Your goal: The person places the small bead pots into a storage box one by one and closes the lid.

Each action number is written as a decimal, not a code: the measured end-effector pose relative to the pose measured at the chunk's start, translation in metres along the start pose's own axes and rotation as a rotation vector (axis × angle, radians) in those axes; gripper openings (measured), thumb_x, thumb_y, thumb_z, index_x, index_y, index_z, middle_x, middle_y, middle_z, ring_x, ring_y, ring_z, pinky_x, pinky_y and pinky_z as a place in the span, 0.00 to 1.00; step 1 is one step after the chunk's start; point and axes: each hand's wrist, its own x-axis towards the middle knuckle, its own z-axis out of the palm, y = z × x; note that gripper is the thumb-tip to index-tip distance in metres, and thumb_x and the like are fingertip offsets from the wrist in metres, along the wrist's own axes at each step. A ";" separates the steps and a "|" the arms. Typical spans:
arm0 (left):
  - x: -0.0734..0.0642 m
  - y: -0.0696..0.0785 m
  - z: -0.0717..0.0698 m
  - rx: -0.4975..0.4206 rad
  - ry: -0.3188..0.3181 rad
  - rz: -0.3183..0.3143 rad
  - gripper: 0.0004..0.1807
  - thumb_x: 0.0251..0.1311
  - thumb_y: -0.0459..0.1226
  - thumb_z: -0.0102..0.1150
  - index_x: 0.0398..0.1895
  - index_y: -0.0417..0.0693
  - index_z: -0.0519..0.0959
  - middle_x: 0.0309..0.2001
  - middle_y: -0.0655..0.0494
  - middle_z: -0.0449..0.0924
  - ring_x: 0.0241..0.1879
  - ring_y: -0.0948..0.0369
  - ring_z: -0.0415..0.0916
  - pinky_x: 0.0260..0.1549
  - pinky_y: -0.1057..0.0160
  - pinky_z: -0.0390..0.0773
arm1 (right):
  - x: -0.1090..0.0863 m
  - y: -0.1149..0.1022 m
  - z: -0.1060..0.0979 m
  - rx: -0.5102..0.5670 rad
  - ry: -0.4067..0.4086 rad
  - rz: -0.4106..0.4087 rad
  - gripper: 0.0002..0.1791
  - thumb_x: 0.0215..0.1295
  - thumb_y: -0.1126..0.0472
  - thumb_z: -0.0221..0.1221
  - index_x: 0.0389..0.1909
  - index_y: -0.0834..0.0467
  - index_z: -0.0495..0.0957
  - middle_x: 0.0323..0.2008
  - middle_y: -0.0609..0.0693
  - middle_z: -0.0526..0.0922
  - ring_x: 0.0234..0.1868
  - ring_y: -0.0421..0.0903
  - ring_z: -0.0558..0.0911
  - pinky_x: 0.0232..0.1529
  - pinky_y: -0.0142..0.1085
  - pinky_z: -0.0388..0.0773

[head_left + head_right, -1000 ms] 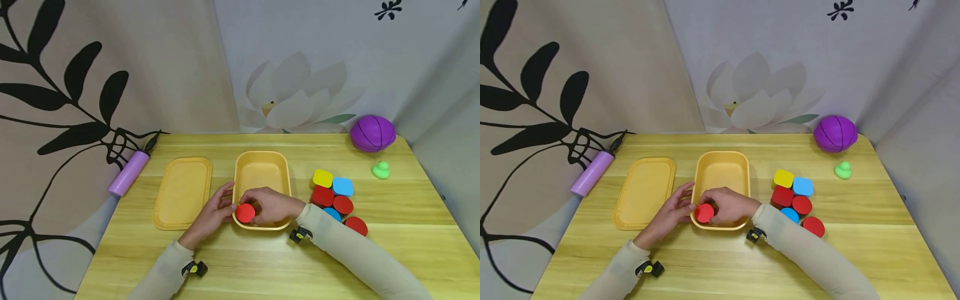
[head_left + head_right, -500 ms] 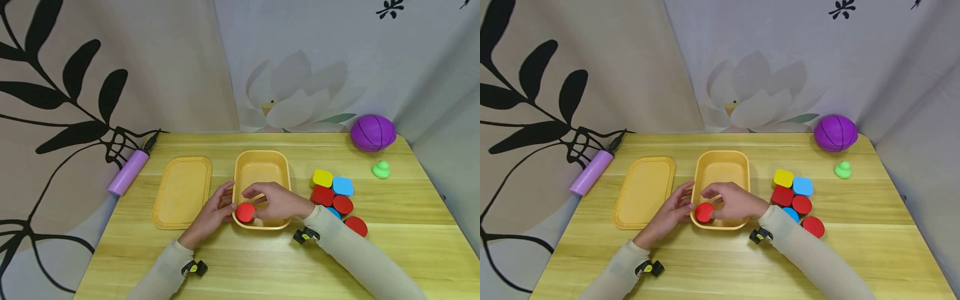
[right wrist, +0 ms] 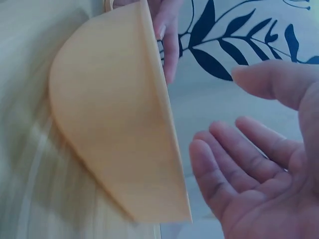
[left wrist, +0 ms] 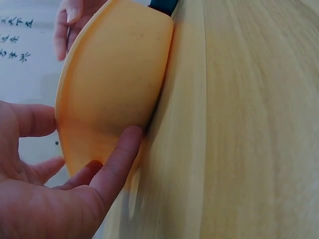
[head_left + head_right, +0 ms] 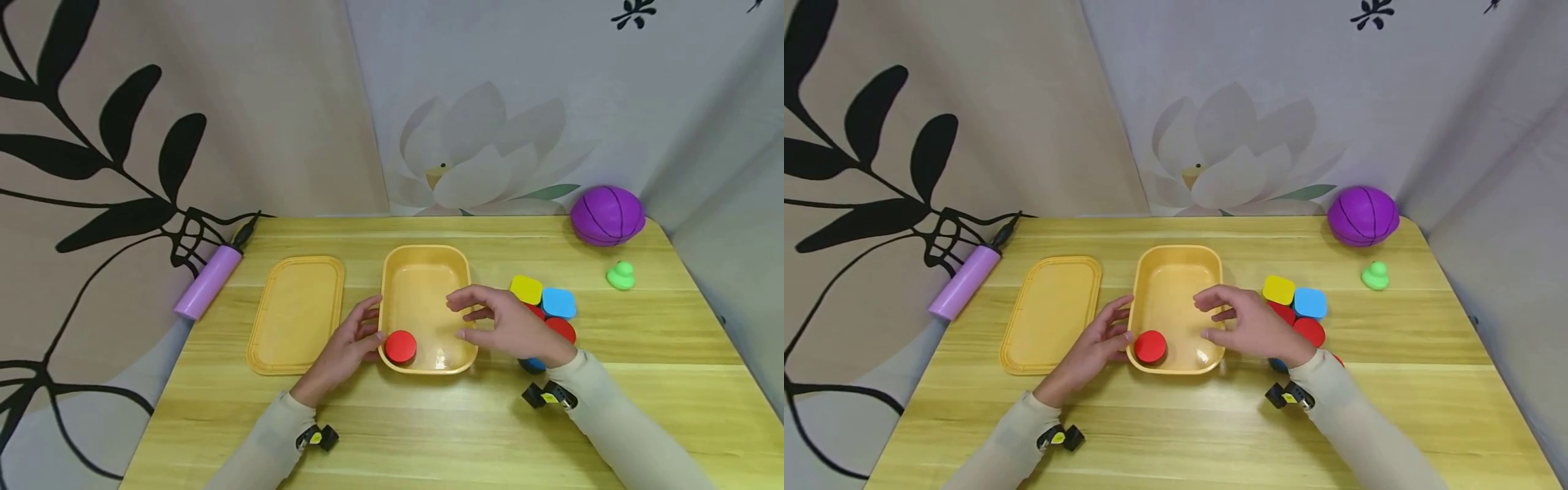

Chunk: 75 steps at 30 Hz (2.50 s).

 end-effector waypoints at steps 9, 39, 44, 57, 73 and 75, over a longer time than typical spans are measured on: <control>0.000 -0.001 -0.001 -0.006 -0.011 0.002 0.37 0.78 0.34 0.54 0.84 0.63 0.55 0.77 0.45 0.63 0.72 0.43 0.71 0.50 0.50 0.88 | -0.045 0.015 -0.029 -0.087 0.152 0.036 0.24 0.68 0.63 0.71 0.64 0.56 0.79 0.60 0.53 0.85 0.59 0.43 0.85 0.58 0.37 0.85; 0.001 0.000 -0.001 -0.033 -0.014 0.013 0.37 0.77 0.32 0.54 0.84 0.62 0.56 0.77 0.43 0.63 0.71 0.42 0.72 0.49 0.51 0.88 | -0.176 0.079 -0.063 -0.185 0.309 0.322 0.36 0.68 0.61 0.71 0.73 0.61 0.70 0.64 0.43 0.79 0.58 0.19 0.76 0.52 0.17 0.77; 0.001 -0.001 -0.001 -0.036 -0.011 0.013 0.37 0.77 0.32 0.54 0.84 0.62 0.56 0.77 0.43 0.64 0.71 0.42 0.72 0.48 0.51 0.88 | -0.177 0.079 -0.062 -0.207 0.260 0.351 0.36 0.69 0.58 0.71 0.73 0.61 0.70 0.68 0.60 0.78 0.56 0.17 0.74 0.52 0.16 0.75; 0.001 -0.001 -0.001 -0.034 -0.018 0.022 0.37 0.77 0.32 0.54 0.84 0.60 0.56 0.76 0.42 0.64 0.71 0.42 0.72 0.49 0.51 0.88 | -0.185 0.076 -0.055 -0.273 0.203 0.381 0.35 0.65 0.48 0.74 0.72 0.47 0.74 0.67 0.49 0.78 0.60 0.13 0.65 0.53 0.16 0.69; 0.001 -0.001 -0.002 -0.022 -0.017 0.013 0.36 0.78 0.33 0.53 0.84 0.60 0.55 0.76 0.43 0.64 0.72 0.43 0.71 0.49 0.51 0.88 | -0.179 0.056 -0.071 -0.257 0.328 0.216 0.35 0.61 0.66 0.75 0.70 0.60 0.76 0.59 0.27 0.79 0.56 0.21 0.78 0.53 0.14 0.75; 0.001 -0.002 -0.002 -0.025 -0.016 0.013 0.37 0.78 0.33 0.54 0.84 0.60 0.55 0.76 0.43 0.64 0.72 0.43 0.71 0.49 0.51 0.88 | -0.175 0.051 -0.075 -0.261 0.336 0.192 0.36 0.60 0.68 0.75 0.70 0.60 0.76 0.59 0.27 0.79 0.56 0.21 0.77 0.53 0.14 0.74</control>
